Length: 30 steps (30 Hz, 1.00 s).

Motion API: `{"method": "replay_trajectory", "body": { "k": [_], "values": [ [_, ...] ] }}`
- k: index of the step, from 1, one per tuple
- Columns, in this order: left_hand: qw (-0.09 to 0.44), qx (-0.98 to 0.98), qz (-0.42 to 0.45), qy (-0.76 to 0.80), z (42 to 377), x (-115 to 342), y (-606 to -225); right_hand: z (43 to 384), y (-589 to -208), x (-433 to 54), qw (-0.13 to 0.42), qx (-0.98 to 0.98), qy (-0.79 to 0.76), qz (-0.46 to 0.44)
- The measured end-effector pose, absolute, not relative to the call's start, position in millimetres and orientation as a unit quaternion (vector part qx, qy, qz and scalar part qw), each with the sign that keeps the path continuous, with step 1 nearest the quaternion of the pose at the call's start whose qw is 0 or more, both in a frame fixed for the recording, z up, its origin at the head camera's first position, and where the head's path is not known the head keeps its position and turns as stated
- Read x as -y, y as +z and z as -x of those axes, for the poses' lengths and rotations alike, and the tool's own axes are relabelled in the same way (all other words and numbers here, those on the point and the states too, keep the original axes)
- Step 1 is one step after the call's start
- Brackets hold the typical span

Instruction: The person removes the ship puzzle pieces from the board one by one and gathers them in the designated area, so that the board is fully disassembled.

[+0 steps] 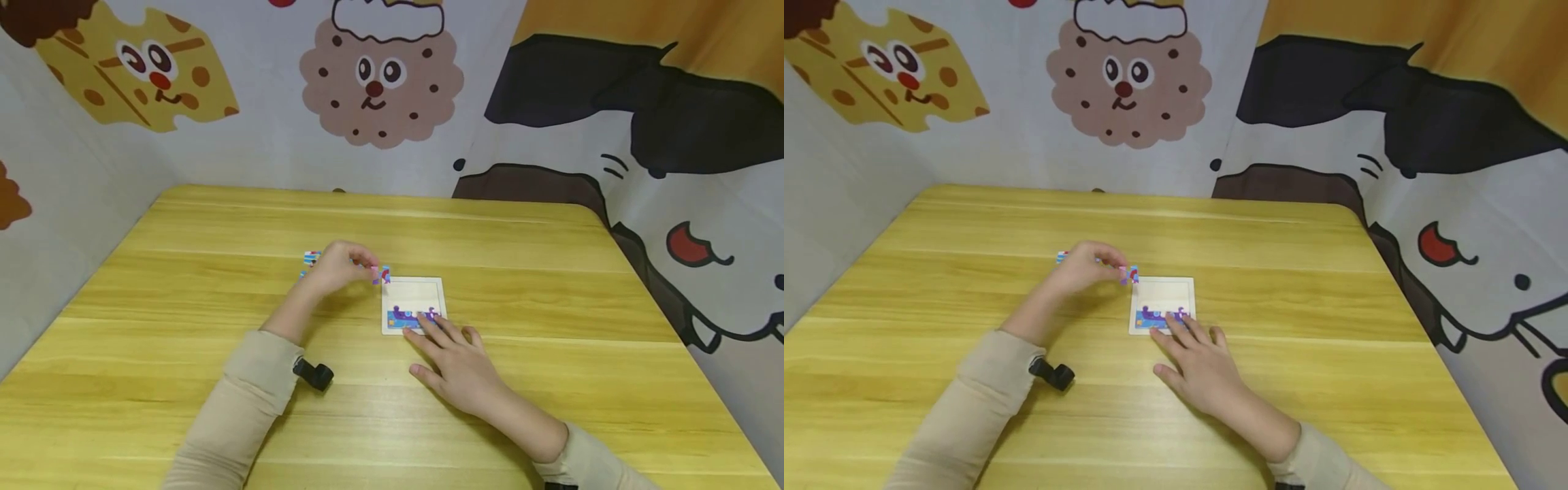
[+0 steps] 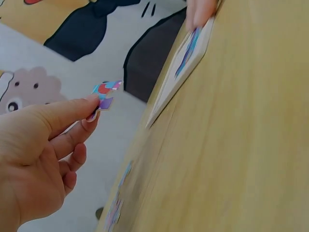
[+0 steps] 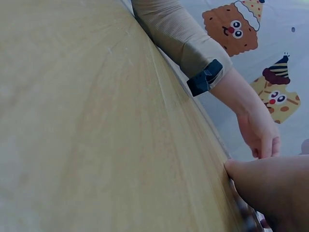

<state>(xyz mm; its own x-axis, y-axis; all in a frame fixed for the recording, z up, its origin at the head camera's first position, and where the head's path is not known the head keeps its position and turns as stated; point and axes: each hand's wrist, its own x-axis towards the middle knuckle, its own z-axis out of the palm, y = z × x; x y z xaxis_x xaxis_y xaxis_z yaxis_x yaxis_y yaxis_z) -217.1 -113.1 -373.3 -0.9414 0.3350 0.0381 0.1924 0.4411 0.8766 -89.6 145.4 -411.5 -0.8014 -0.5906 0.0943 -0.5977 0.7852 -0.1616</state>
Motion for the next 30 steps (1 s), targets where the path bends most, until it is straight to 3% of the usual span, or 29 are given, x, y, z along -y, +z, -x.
{"method": "replay_trajectory", "body": {
  "k": [12,21,30],
  "values": [
    [0.07,-0.864,-0.132,0.481,223,140,-379,89,-411,-144,0.015,0.945,0.095,-0.313],
    [0.089,-0.863,-0.119,0.483,226,144,-390,89,-411,-145,0.02,0.944,0.096,-0.314],
    [0.073,-0.884,-0.132,0.442,228,140,-395,89,-411,-145,0.02,0.944,0.096,-0.315]
  ]
}}
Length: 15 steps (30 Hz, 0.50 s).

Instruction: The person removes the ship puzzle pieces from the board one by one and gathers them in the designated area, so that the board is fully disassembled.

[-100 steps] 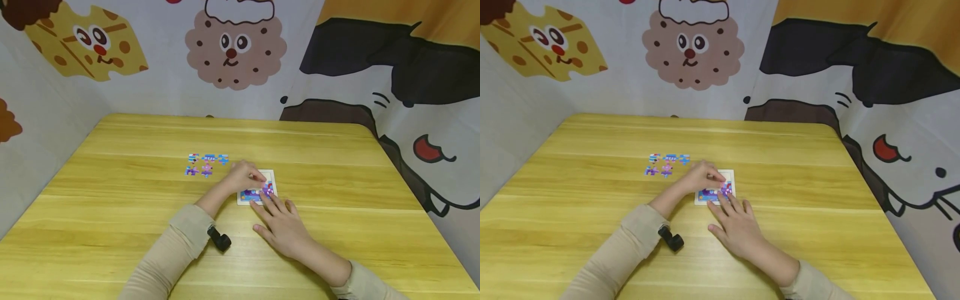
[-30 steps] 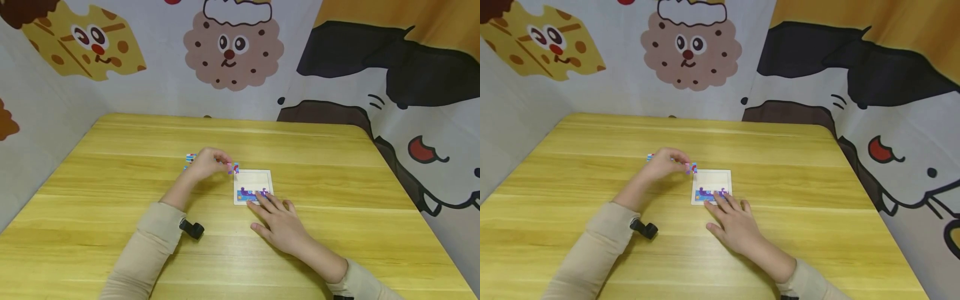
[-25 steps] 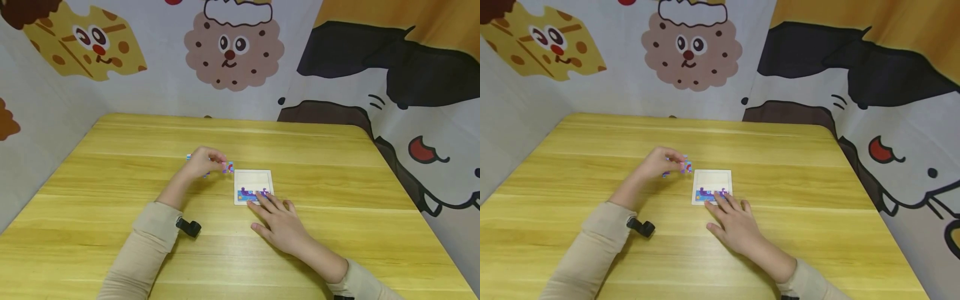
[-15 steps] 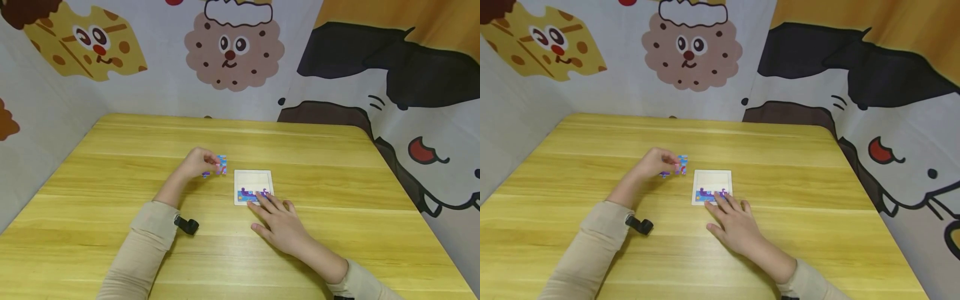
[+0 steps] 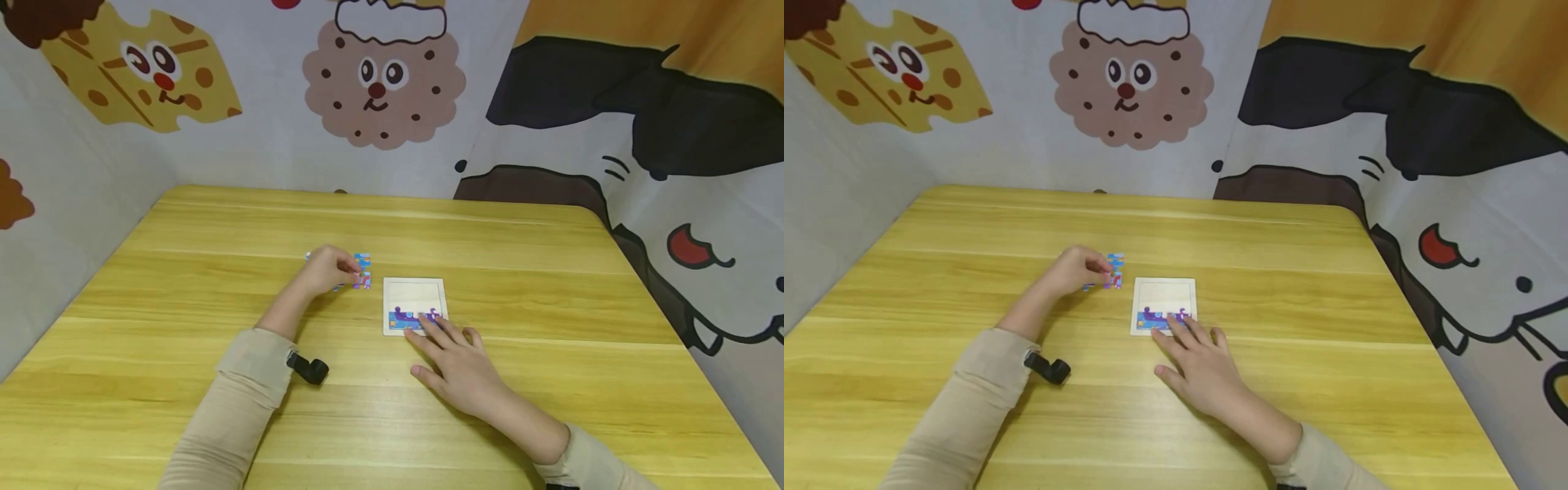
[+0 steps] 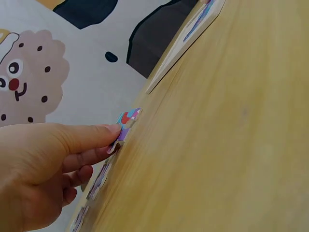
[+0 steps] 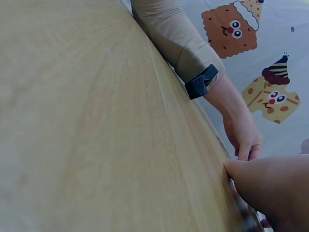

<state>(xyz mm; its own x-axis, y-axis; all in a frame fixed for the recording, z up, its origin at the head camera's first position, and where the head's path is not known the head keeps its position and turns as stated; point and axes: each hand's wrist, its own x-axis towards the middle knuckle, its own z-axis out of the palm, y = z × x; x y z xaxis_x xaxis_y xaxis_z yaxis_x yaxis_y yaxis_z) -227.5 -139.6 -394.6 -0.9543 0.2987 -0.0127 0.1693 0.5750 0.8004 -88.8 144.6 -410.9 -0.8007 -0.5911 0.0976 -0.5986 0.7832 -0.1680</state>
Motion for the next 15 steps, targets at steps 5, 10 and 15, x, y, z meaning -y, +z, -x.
{"method": "replay_trajectory", "body": {
  "k": [5,10,15],
  "values": [
    [0.053,-0.901,-0.146,0.406,228.9,138.0,-396.0,89.0,-411.1,-144.4,0.019,0.944,0.095,-0.315],
    [0.017,-0.918,-0.171,0.357,229.6,138.0,-396.6,89.1,-411.0,-144.5,0.022,0.945,0.096,-0.313],
    [0.007,-0.924,-0.176,0.341,229.2,138.5,-397.1,88.9,-410.6,-144.2,0.022,0.945,0.094,-0.313]
  ]
}}
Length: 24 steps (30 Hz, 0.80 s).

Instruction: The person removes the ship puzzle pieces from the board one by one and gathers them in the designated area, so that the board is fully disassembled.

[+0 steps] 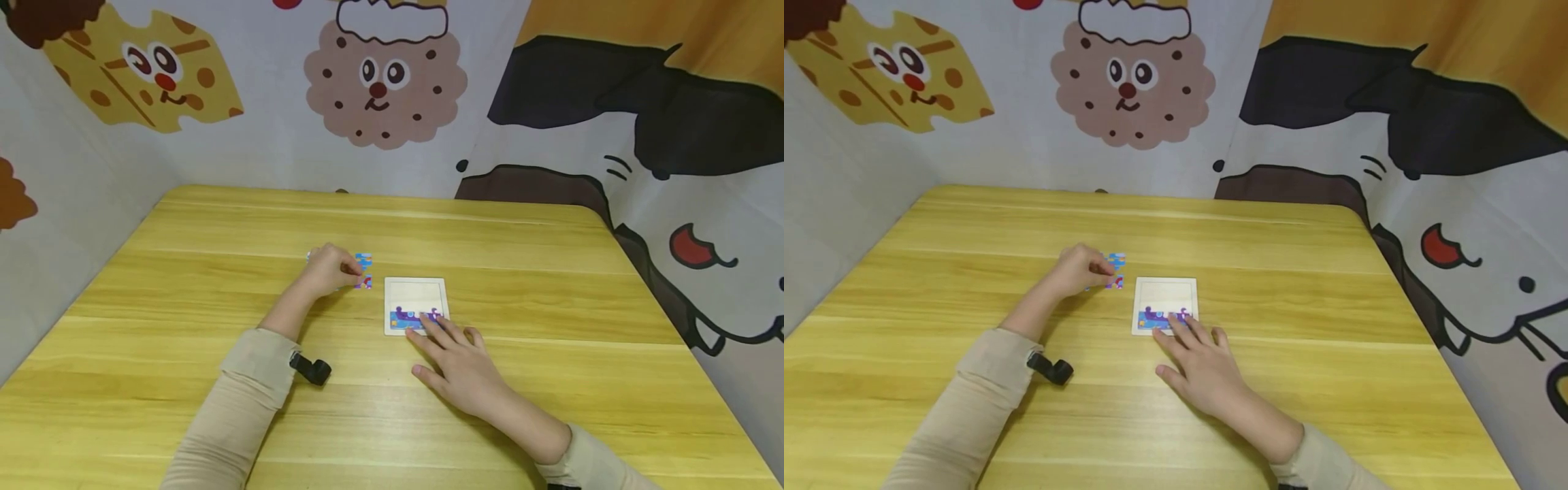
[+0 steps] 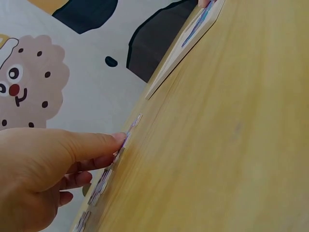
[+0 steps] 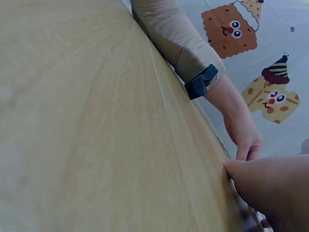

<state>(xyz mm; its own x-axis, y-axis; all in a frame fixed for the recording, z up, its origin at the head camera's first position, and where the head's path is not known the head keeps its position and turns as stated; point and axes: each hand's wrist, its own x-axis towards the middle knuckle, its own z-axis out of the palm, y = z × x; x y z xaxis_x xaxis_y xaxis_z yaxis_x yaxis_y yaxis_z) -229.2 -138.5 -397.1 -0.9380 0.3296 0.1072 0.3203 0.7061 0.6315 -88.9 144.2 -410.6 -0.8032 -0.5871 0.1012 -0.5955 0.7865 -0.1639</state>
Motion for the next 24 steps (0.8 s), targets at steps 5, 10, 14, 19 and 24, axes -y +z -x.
{"method": "replay_trajectory", "body": {
  "k": [5,10,14,19,24],
  "values": [
    [0.004,-0.925,-0.174,0.337,229,139,-397,88,-410,-144,0.02,0.945,0.095,-0.313],
    [-0.02,-0.921,-0.18,0.345,227,137,-392,88,-411,-144,0.02,0.944,0.098,-0.315],
    [-0.038,-0.916,-0.194,0.349,224,131,-387,89,-413,-144,0.022,0.942,0.102,-0.318],
    [-0.041,-0.903,-0.228,0.361,216,118,-380,89,-413,-144,0.023,0.941,0.104,-0.32],
    [-0.024,-0.883,-0.275,0.381,207,108,-380,89,-412,-144,0.028,0.942,0.102,-0.319]
  ]
}}
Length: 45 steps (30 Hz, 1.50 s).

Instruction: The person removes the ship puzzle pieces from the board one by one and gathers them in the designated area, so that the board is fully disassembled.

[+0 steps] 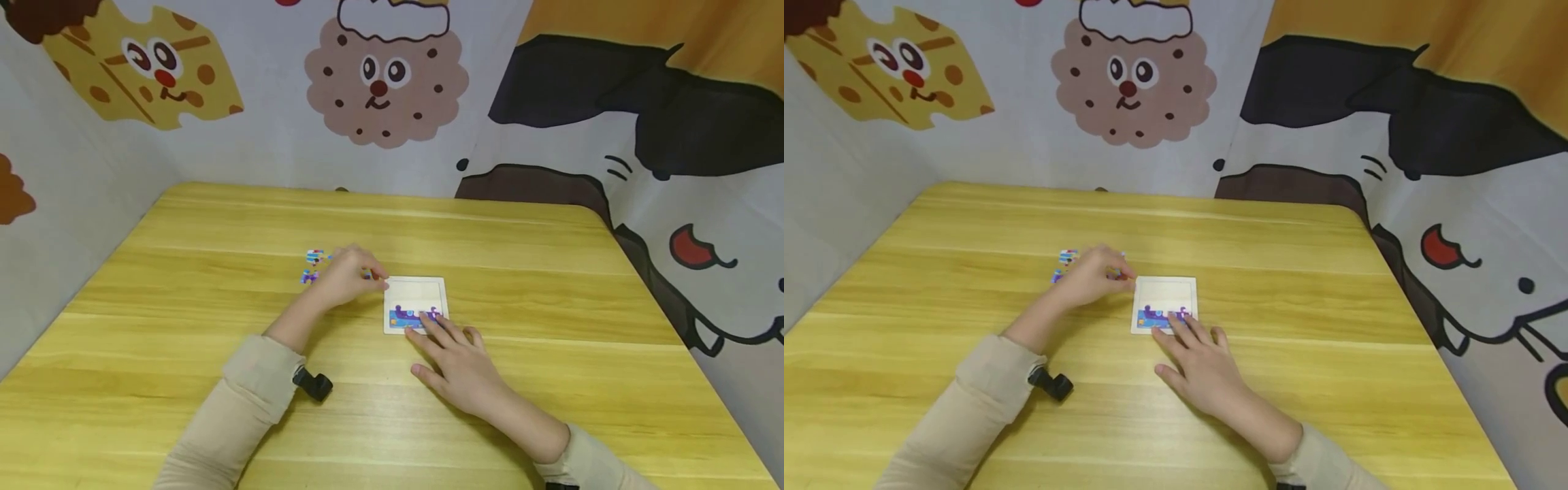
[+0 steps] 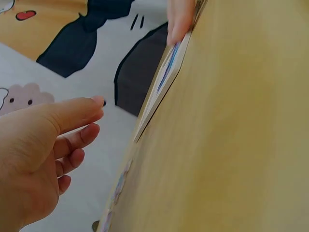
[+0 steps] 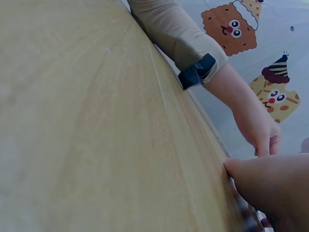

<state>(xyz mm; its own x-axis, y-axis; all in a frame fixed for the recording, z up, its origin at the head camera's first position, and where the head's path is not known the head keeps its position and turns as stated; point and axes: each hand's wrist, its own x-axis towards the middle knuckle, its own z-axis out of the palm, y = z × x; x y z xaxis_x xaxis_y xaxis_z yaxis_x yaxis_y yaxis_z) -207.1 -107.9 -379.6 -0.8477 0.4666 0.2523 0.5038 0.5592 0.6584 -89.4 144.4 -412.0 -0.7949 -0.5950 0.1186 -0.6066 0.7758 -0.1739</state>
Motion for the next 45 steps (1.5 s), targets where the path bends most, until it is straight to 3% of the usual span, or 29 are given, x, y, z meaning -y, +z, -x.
{"method": "replay_trajectory", "body": {
  "k": [14,31,45],
  "values": [
    [-0.049,0.86,0.341,-0.375,193,92,-399,89,-412,-147,0.015,0.945,0.091,-0.314],
    [-0.034,0.889,0.34,-0.305,187,89,-403,89,-412,-147,0.017,0.944,0.09,-0.318],
    [-0.073,0.869,0.318,-0.37,188,87,-404,89,-410,-147,0.013,0.944,0.09,-0.317]
  ]
}}
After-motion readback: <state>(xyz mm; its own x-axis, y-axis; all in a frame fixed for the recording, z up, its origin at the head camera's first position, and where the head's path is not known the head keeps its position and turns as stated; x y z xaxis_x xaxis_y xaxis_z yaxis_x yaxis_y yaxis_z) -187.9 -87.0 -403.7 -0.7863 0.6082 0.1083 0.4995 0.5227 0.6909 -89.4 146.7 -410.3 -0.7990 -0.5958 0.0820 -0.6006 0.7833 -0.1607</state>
